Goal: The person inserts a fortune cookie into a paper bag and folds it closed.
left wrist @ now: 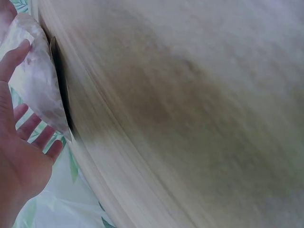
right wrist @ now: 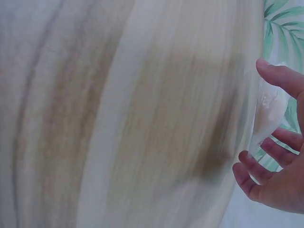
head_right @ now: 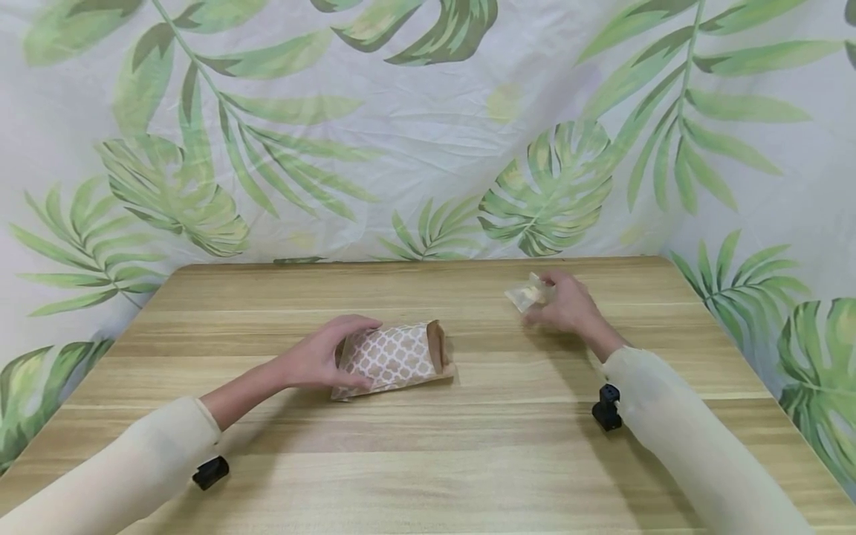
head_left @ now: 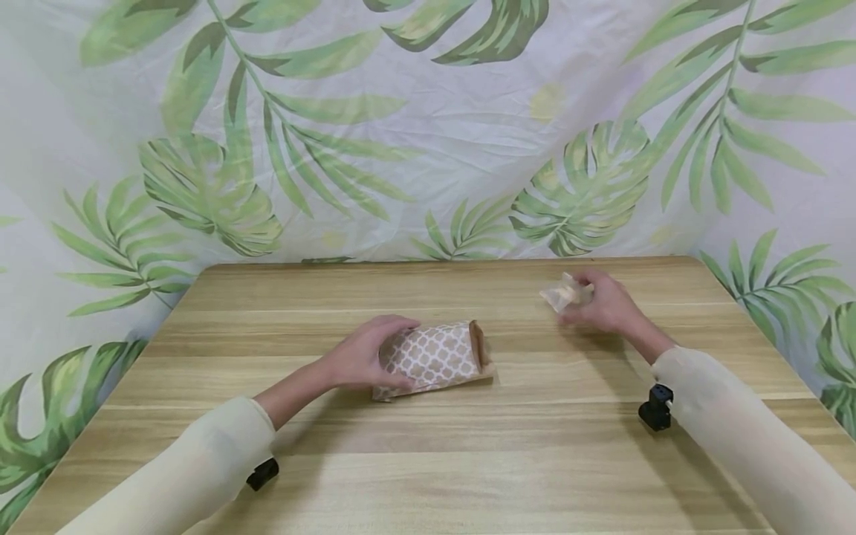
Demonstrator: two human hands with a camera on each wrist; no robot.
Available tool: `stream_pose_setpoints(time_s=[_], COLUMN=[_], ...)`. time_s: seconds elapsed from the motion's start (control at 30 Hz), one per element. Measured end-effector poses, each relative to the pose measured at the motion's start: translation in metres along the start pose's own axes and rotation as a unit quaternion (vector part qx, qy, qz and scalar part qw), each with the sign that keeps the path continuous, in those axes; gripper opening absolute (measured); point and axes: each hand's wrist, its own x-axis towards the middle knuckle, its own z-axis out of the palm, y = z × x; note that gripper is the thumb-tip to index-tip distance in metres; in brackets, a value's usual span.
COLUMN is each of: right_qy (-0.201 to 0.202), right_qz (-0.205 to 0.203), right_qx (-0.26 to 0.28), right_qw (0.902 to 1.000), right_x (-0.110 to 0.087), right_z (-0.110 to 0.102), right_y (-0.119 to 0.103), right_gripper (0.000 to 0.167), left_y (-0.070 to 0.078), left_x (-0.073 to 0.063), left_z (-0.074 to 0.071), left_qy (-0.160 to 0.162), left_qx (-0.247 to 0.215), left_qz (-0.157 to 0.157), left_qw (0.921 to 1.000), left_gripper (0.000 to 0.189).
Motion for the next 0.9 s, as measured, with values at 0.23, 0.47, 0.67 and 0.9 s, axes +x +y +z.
stream_pose_setpoints(time_s=[0.23, 0.47, 0.67, 0.9], right_qy=[0.002, 0.000, 0.002, 0.003], right_qz=[-0.038, -0.063, -0.077, -0.109], right_qx=[0.000, -0.007, 0.003, 0.014], right_qw=[0.9993, 0.9980, 0.9970, 0.9939], right_x=[-0.008, -0.013, -0.018, -0.023], right_z=[0.001, 0.004, 0.005, 0.009], right_y=[-0.004, -0.012, -0.018, -0.021], right_gripper=[0.088, 0.087, 0.084, 0.082], left_y=[-0.004, -0.004, -0.004, -0.004], left_x=[-0.003, -0.004, -0.004, -0.003], left_z=[0.000, 0.001, 0.001, 0.002], left_qy=[0.001, 0.005, 0.006, 0.004], left_qx=[0.001, -0.001, -0.008, -0.011], left_qz=[-0.002, -0.004, -0.010, -0.015], left_qw=[1.0000, 1.0000, 0.9999, 0.9998], left_gripper=[0.084, 0.082, 0.081, 0.080])
